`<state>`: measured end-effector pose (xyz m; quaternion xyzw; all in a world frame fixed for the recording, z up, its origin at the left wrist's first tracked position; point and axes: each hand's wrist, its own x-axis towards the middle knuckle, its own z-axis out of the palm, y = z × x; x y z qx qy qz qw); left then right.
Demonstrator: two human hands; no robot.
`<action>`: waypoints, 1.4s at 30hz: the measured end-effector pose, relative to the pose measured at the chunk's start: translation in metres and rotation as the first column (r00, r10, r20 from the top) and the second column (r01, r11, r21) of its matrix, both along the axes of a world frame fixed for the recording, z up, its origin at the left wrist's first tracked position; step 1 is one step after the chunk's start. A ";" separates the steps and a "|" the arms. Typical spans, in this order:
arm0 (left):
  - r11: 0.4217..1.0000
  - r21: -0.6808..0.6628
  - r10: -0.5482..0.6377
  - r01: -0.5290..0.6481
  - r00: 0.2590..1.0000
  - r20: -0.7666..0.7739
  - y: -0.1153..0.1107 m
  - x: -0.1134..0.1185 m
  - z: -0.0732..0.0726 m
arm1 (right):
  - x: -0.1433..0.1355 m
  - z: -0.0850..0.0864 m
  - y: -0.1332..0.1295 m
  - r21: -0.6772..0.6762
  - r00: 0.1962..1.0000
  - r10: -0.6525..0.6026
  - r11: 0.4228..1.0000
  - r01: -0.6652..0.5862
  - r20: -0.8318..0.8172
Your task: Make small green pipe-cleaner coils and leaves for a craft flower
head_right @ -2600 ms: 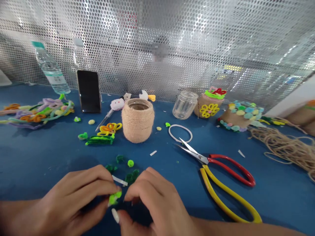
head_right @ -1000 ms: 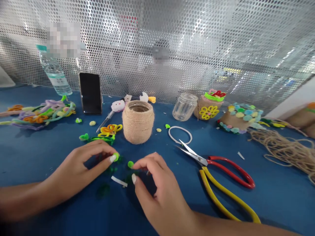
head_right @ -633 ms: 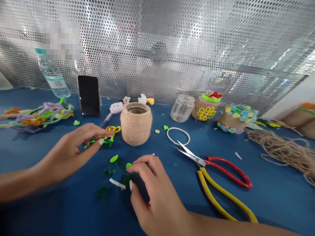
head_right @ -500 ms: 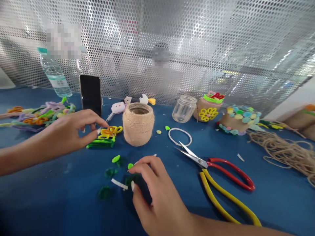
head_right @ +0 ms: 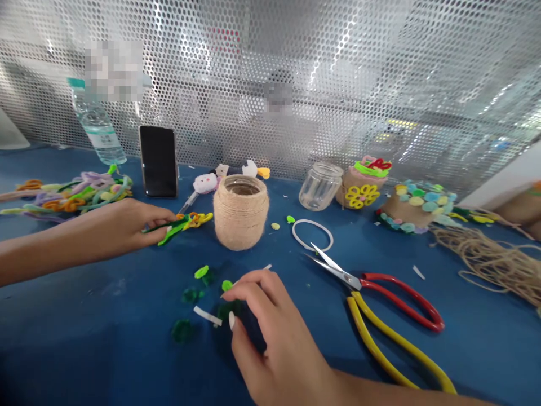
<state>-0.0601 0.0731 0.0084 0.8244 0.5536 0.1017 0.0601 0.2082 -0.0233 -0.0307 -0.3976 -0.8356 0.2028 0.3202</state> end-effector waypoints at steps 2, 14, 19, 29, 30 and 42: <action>1.000 0.009 -0.026 0.027 0.995 -0.101 0.001 -0.001 0.004 | 0.000 0.001 0.000 -0.007 1.000 0.004 1.000 -0.004 0.002; 0.985 0.137 -0.094 0.102 0.994 -0.062 0.001 0.000 0.006 | 0.000 0.000 0.000 -0.033 1.000 0.010 0.999 -0.010 -0.003; 0.991 0.128 -0.041 0.048 0.997 -0.058 0.003 -0.002 0.008 | 0.000 0.000 0.001 -0.030 1.000 0.002 1.000 -0.002 -0.006; 0.813 0.310 -0.542 0.494 0.836 0.090 -0.066 0.040 -0.011 | 0.001 0.003 -0.004 0.043 0.997 0.018 0.999 -0.015 -0.076; 0.791 0.331 -0.567 0.514 0.820 0.082 -0.078 0.044 -0.017 | 0.001 0.004 -0.005 0.042 0.996 0.043 0.998 -0.040 -0.082; 0.658 0.480 -0.697 0.580 0.711 0.097 -0.103 0.046 -0.047 | 0.003 0.007 -0.010 -0.143 0.938 0.239 0.949 -0.280 -0.250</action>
